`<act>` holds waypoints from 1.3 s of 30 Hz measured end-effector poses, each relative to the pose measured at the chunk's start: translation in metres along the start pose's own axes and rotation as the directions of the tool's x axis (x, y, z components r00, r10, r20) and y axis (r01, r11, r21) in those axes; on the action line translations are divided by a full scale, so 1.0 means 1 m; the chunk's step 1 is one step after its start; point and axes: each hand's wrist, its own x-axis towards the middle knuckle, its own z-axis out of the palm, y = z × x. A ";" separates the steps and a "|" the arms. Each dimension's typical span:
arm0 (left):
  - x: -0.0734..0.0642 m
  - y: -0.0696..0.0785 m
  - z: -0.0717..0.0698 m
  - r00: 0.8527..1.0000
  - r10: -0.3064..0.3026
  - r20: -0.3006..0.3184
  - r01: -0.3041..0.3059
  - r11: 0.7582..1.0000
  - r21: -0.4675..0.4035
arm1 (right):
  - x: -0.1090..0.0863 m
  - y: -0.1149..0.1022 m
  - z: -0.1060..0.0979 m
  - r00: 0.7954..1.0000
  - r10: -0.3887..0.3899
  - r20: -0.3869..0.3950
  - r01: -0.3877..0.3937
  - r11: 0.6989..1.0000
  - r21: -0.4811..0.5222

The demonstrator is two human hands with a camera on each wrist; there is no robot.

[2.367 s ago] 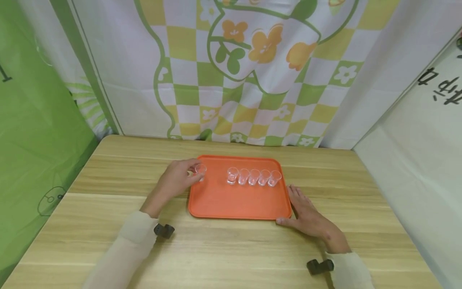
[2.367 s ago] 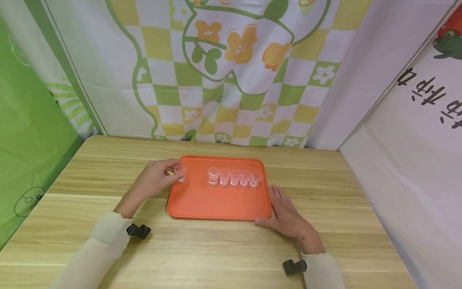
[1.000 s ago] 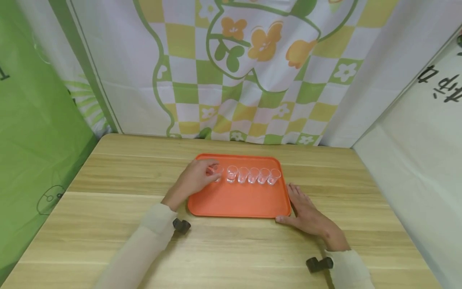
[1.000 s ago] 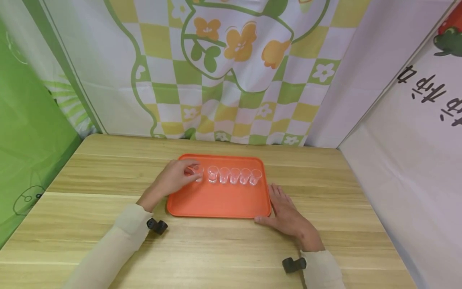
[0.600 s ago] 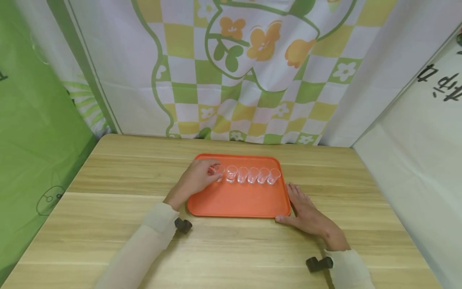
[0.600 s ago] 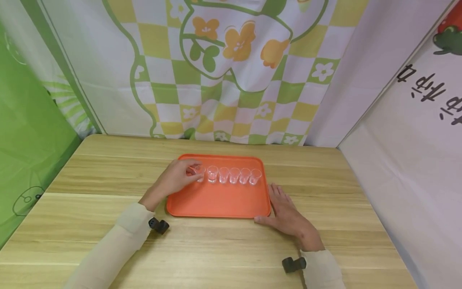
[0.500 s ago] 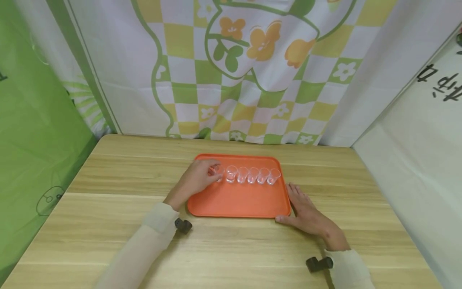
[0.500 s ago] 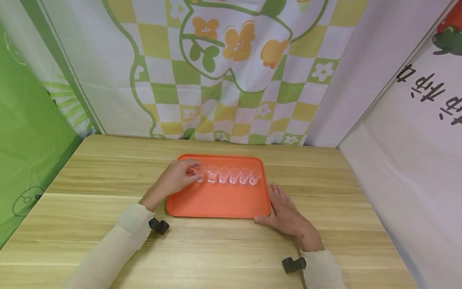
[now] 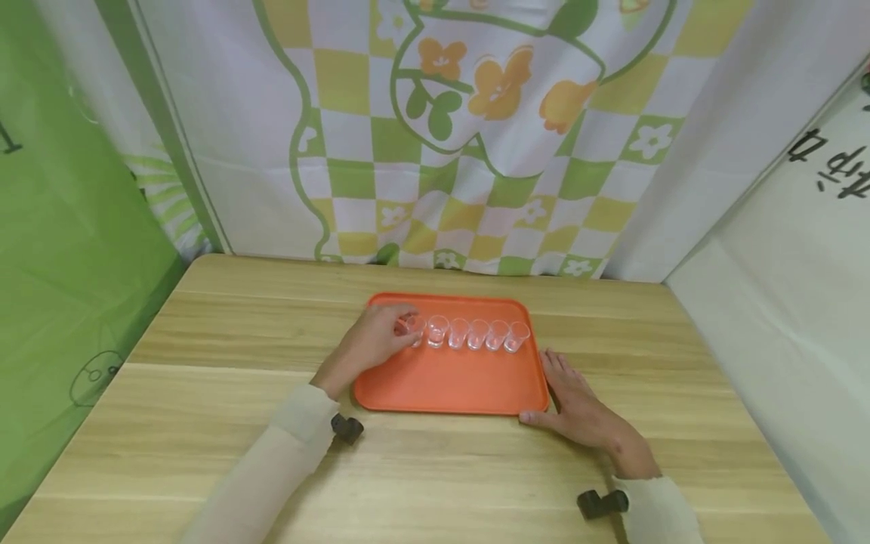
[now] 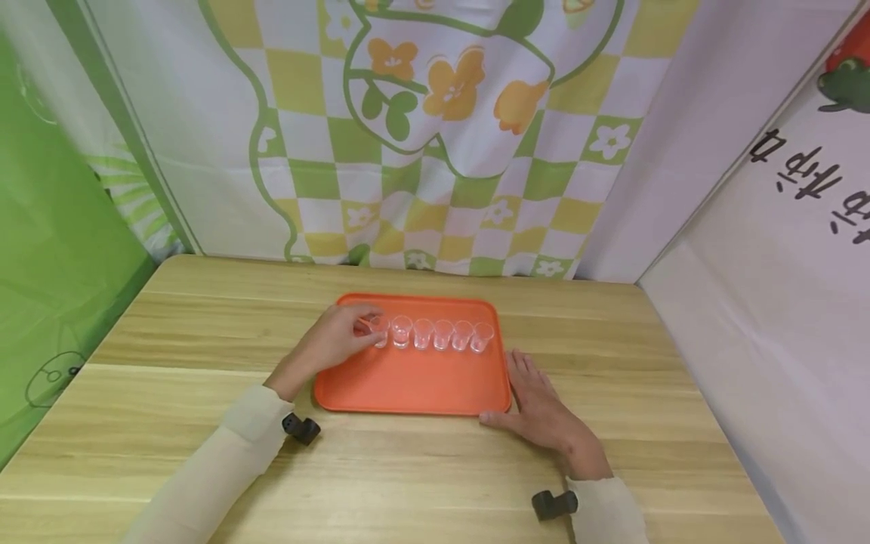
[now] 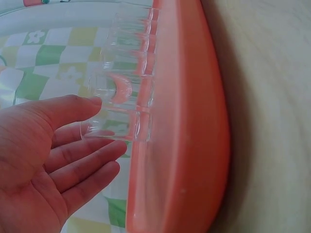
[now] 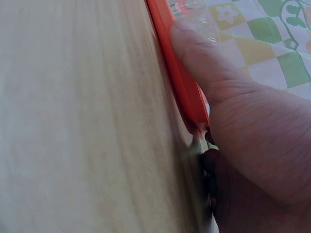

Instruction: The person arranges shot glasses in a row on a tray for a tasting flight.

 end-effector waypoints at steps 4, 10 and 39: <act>0.001 0.000 0.003 1.000 0.008 -0.002 -0.008 1.000 -0.008 | -0.002 0.001 0.001 1.000 -0.006 -0.011 0.006 1.000 -0.002; 0.001 0.003 0.005 1.000 0.010 0.007 -0.010 1.000 -0.014 | -0.004 0.001 0.003 1.000 -0.010 -0.014 0.010 1.000 -0.009; -0.012 0.008 -0.011 0.997 0.065 -0.039 -0.062 0.994 0.088 | 0.001 0.004 -0.008 1.000 0.029 0.005 -0.029 0.999 -0.012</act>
